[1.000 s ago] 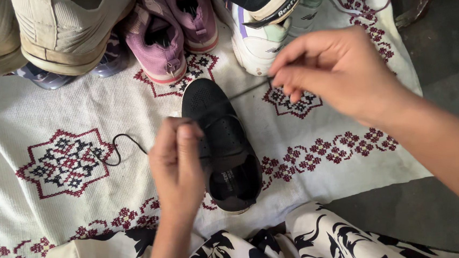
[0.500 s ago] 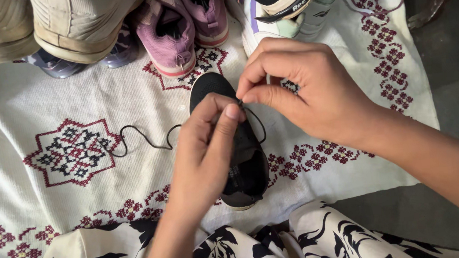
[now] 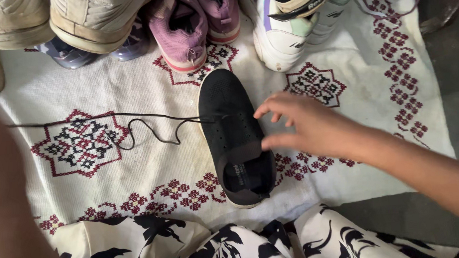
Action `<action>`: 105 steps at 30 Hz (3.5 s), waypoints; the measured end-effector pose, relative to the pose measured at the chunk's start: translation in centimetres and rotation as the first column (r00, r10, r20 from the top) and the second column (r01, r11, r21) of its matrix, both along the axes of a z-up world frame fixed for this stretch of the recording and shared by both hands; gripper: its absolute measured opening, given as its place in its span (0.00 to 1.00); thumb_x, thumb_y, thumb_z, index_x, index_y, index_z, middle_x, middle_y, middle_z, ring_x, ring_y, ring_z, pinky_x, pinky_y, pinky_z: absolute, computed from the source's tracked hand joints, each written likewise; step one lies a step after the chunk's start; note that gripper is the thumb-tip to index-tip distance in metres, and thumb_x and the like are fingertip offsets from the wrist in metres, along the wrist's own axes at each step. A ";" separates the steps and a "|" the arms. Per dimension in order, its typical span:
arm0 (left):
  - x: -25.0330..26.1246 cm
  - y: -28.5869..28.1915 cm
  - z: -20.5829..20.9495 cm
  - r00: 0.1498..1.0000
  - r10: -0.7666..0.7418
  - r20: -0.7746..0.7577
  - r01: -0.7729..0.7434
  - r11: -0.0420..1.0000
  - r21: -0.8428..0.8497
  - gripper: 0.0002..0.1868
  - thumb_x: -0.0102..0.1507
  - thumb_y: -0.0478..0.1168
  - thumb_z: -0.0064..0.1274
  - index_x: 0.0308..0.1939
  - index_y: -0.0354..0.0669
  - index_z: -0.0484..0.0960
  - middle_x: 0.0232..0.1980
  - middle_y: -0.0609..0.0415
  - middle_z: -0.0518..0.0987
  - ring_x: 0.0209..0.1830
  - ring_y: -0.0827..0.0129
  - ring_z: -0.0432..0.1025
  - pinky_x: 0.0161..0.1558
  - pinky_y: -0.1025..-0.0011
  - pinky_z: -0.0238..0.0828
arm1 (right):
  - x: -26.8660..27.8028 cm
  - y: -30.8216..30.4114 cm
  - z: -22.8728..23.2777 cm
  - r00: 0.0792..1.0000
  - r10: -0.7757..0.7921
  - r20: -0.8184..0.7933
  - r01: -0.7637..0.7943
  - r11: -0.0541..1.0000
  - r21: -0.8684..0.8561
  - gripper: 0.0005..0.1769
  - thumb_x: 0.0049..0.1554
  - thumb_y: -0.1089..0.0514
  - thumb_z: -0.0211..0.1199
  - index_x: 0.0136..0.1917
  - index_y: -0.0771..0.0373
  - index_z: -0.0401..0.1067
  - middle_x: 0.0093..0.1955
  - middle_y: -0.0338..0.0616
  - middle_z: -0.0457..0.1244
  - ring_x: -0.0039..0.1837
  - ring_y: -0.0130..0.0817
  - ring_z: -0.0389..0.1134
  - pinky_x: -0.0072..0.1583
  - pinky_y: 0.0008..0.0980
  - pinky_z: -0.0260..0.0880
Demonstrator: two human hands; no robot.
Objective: The person removes a black shoelace from a black sneaker, then re-laces it by threading the lace through the eyelets and tying a knot. The person then picks up a pink sneaker and begins to re-lace it with a pink shoelace.
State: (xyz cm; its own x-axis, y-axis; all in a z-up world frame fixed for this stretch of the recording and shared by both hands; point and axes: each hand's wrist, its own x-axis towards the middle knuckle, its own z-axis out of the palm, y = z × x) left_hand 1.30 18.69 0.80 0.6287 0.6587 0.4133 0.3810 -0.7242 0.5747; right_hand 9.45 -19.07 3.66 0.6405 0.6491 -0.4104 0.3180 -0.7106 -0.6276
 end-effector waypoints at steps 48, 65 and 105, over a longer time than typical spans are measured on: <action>3.8 -17.7 -8.8 0.646 -0.763 0.015 0.705 0.589 -0.394 0.04 0.60 0.36 0.59 0.39 0.45 0.84 0.40 0.58 0.81 0.40 0.63 0.78 0.36 0.64 0.75 | -9.5 6.6 -11.6 -0.519 -0.367 -0.772 0.841 -0.383 -0.383 0.15 0.57 0.49 0.67 0.55 0.56 0.72 0.47 0.32 0.65 0.45 0.21 0.60 0.55 0.27 0.62; 3.8 -17.2 -8.7 0.513 -0.851 -0.110 0.768 0.513 -0.383 0.15 0.54 0.31 0.53 0.44 0.42 0.85 0.43 0.55 0.77 0.45 0.62 0.76 0.44 0.64 0.75 | -9.3 8.2 -9.7 -0.429 -0.389 -0.816 0.889 -0.345 -0.303 0.12 0.58 0.53 0.58 0.54 0.55 0.73 0.50 0.33 0.69 0.51 0.25 0.67 0.59 0.37 0.66; 4.0 -12.9 -6.0 0.663 -0.724 -0.189 0.527 0.631 -0.569 0.05 0.58 0.31 0.53 0.34 0.42 0.83 0.33 0.48 0.83 0.35 0.52 0.79 0.37 0.58 0.75 | -8.2 9.4 -10.6 -0.380 -0.263 -0.887 0.923 -0.170 -0.345 0.22 0.51 0.64 0.64 0.60 0.64 0.72 0.59 0.40 0.70 0.60 0.26 0.70 0.67 0.31 0.67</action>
